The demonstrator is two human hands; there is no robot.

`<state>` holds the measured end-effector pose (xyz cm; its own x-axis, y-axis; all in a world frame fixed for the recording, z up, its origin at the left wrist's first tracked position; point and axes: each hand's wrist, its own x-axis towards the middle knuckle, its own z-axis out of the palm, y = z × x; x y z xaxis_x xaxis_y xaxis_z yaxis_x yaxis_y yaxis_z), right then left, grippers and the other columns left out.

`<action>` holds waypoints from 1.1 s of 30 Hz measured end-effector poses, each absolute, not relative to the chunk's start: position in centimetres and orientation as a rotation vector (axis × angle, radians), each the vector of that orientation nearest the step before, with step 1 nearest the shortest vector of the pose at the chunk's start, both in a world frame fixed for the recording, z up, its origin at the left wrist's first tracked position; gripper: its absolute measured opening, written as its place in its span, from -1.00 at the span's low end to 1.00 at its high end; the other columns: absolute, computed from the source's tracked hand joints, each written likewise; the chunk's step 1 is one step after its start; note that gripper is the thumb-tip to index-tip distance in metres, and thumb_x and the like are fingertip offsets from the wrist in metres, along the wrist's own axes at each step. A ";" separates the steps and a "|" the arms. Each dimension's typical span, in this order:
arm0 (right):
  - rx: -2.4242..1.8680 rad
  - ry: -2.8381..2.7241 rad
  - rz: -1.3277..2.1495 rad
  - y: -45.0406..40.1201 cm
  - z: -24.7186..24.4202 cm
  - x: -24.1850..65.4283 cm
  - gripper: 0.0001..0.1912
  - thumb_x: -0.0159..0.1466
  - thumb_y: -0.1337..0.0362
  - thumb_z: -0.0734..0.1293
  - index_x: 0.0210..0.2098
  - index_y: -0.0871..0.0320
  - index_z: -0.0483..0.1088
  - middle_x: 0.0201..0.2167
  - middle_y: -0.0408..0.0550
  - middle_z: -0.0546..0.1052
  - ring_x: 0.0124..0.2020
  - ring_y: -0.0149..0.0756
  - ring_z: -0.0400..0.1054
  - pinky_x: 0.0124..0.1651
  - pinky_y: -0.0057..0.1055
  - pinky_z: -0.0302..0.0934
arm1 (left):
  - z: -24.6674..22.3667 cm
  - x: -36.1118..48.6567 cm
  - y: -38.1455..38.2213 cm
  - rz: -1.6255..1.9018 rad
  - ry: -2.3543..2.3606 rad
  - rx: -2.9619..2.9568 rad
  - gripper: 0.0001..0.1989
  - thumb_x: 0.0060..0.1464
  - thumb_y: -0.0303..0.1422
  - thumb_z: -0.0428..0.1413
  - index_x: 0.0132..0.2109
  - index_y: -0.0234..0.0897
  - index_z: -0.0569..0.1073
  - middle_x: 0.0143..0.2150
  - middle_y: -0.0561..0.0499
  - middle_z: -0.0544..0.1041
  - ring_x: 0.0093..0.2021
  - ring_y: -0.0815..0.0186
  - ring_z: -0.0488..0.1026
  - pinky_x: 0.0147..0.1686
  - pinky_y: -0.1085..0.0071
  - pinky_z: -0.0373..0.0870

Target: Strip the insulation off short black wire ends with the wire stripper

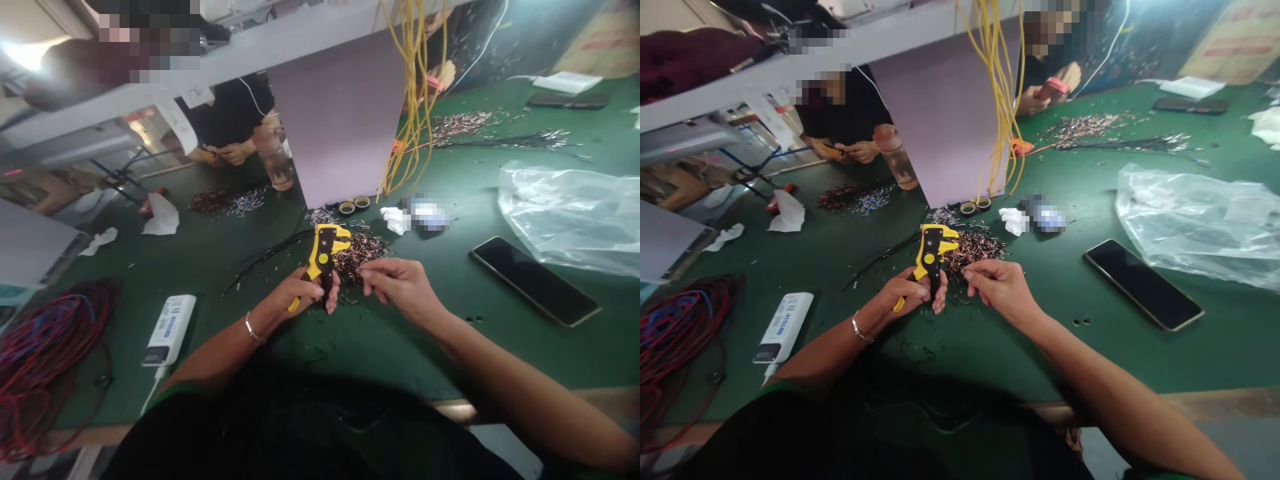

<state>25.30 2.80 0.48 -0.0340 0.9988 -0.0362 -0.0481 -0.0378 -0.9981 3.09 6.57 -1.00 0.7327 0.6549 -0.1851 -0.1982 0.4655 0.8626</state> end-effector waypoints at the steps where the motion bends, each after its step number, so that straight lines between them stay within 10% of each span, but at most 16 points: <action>1: -1.188 -1.171 1.278 2.8 0.5 25.3 -0.83 0.09 0.19 0.44 -0.42 0.19 0.59 -0.69 -0.15 0.49 -0.75 -0.53 0.13 -0.71 -0.53 0.04 | -1.0 3.1 6.6 0.551 0.538 0.951 -0.62 -0.19 -0.42 0.17 -0.13 -0.40 0.45 -0.38 -0.08 0.48 -0.42 0.23 0.45 -0.35 0.21 0.42; 33: -1.118 -1.045 1.542 3.5 -1.3 25.1 -0.85 0.06 0.21 0.47 -0.48 0.17 0.55 -0.72 -0.18 0.46 -0.77 -0.55 0.08 -0.71 -0.50 -0.13 | 1.0 2.8 7.4 0.811 0.456 0.873 -0.42 -0.26 -0.43 0.10 0.02 -0.39 0.47 0.02 -0.29 0.52 -0.13 0.08 0.46 -0.24 0.23 0.34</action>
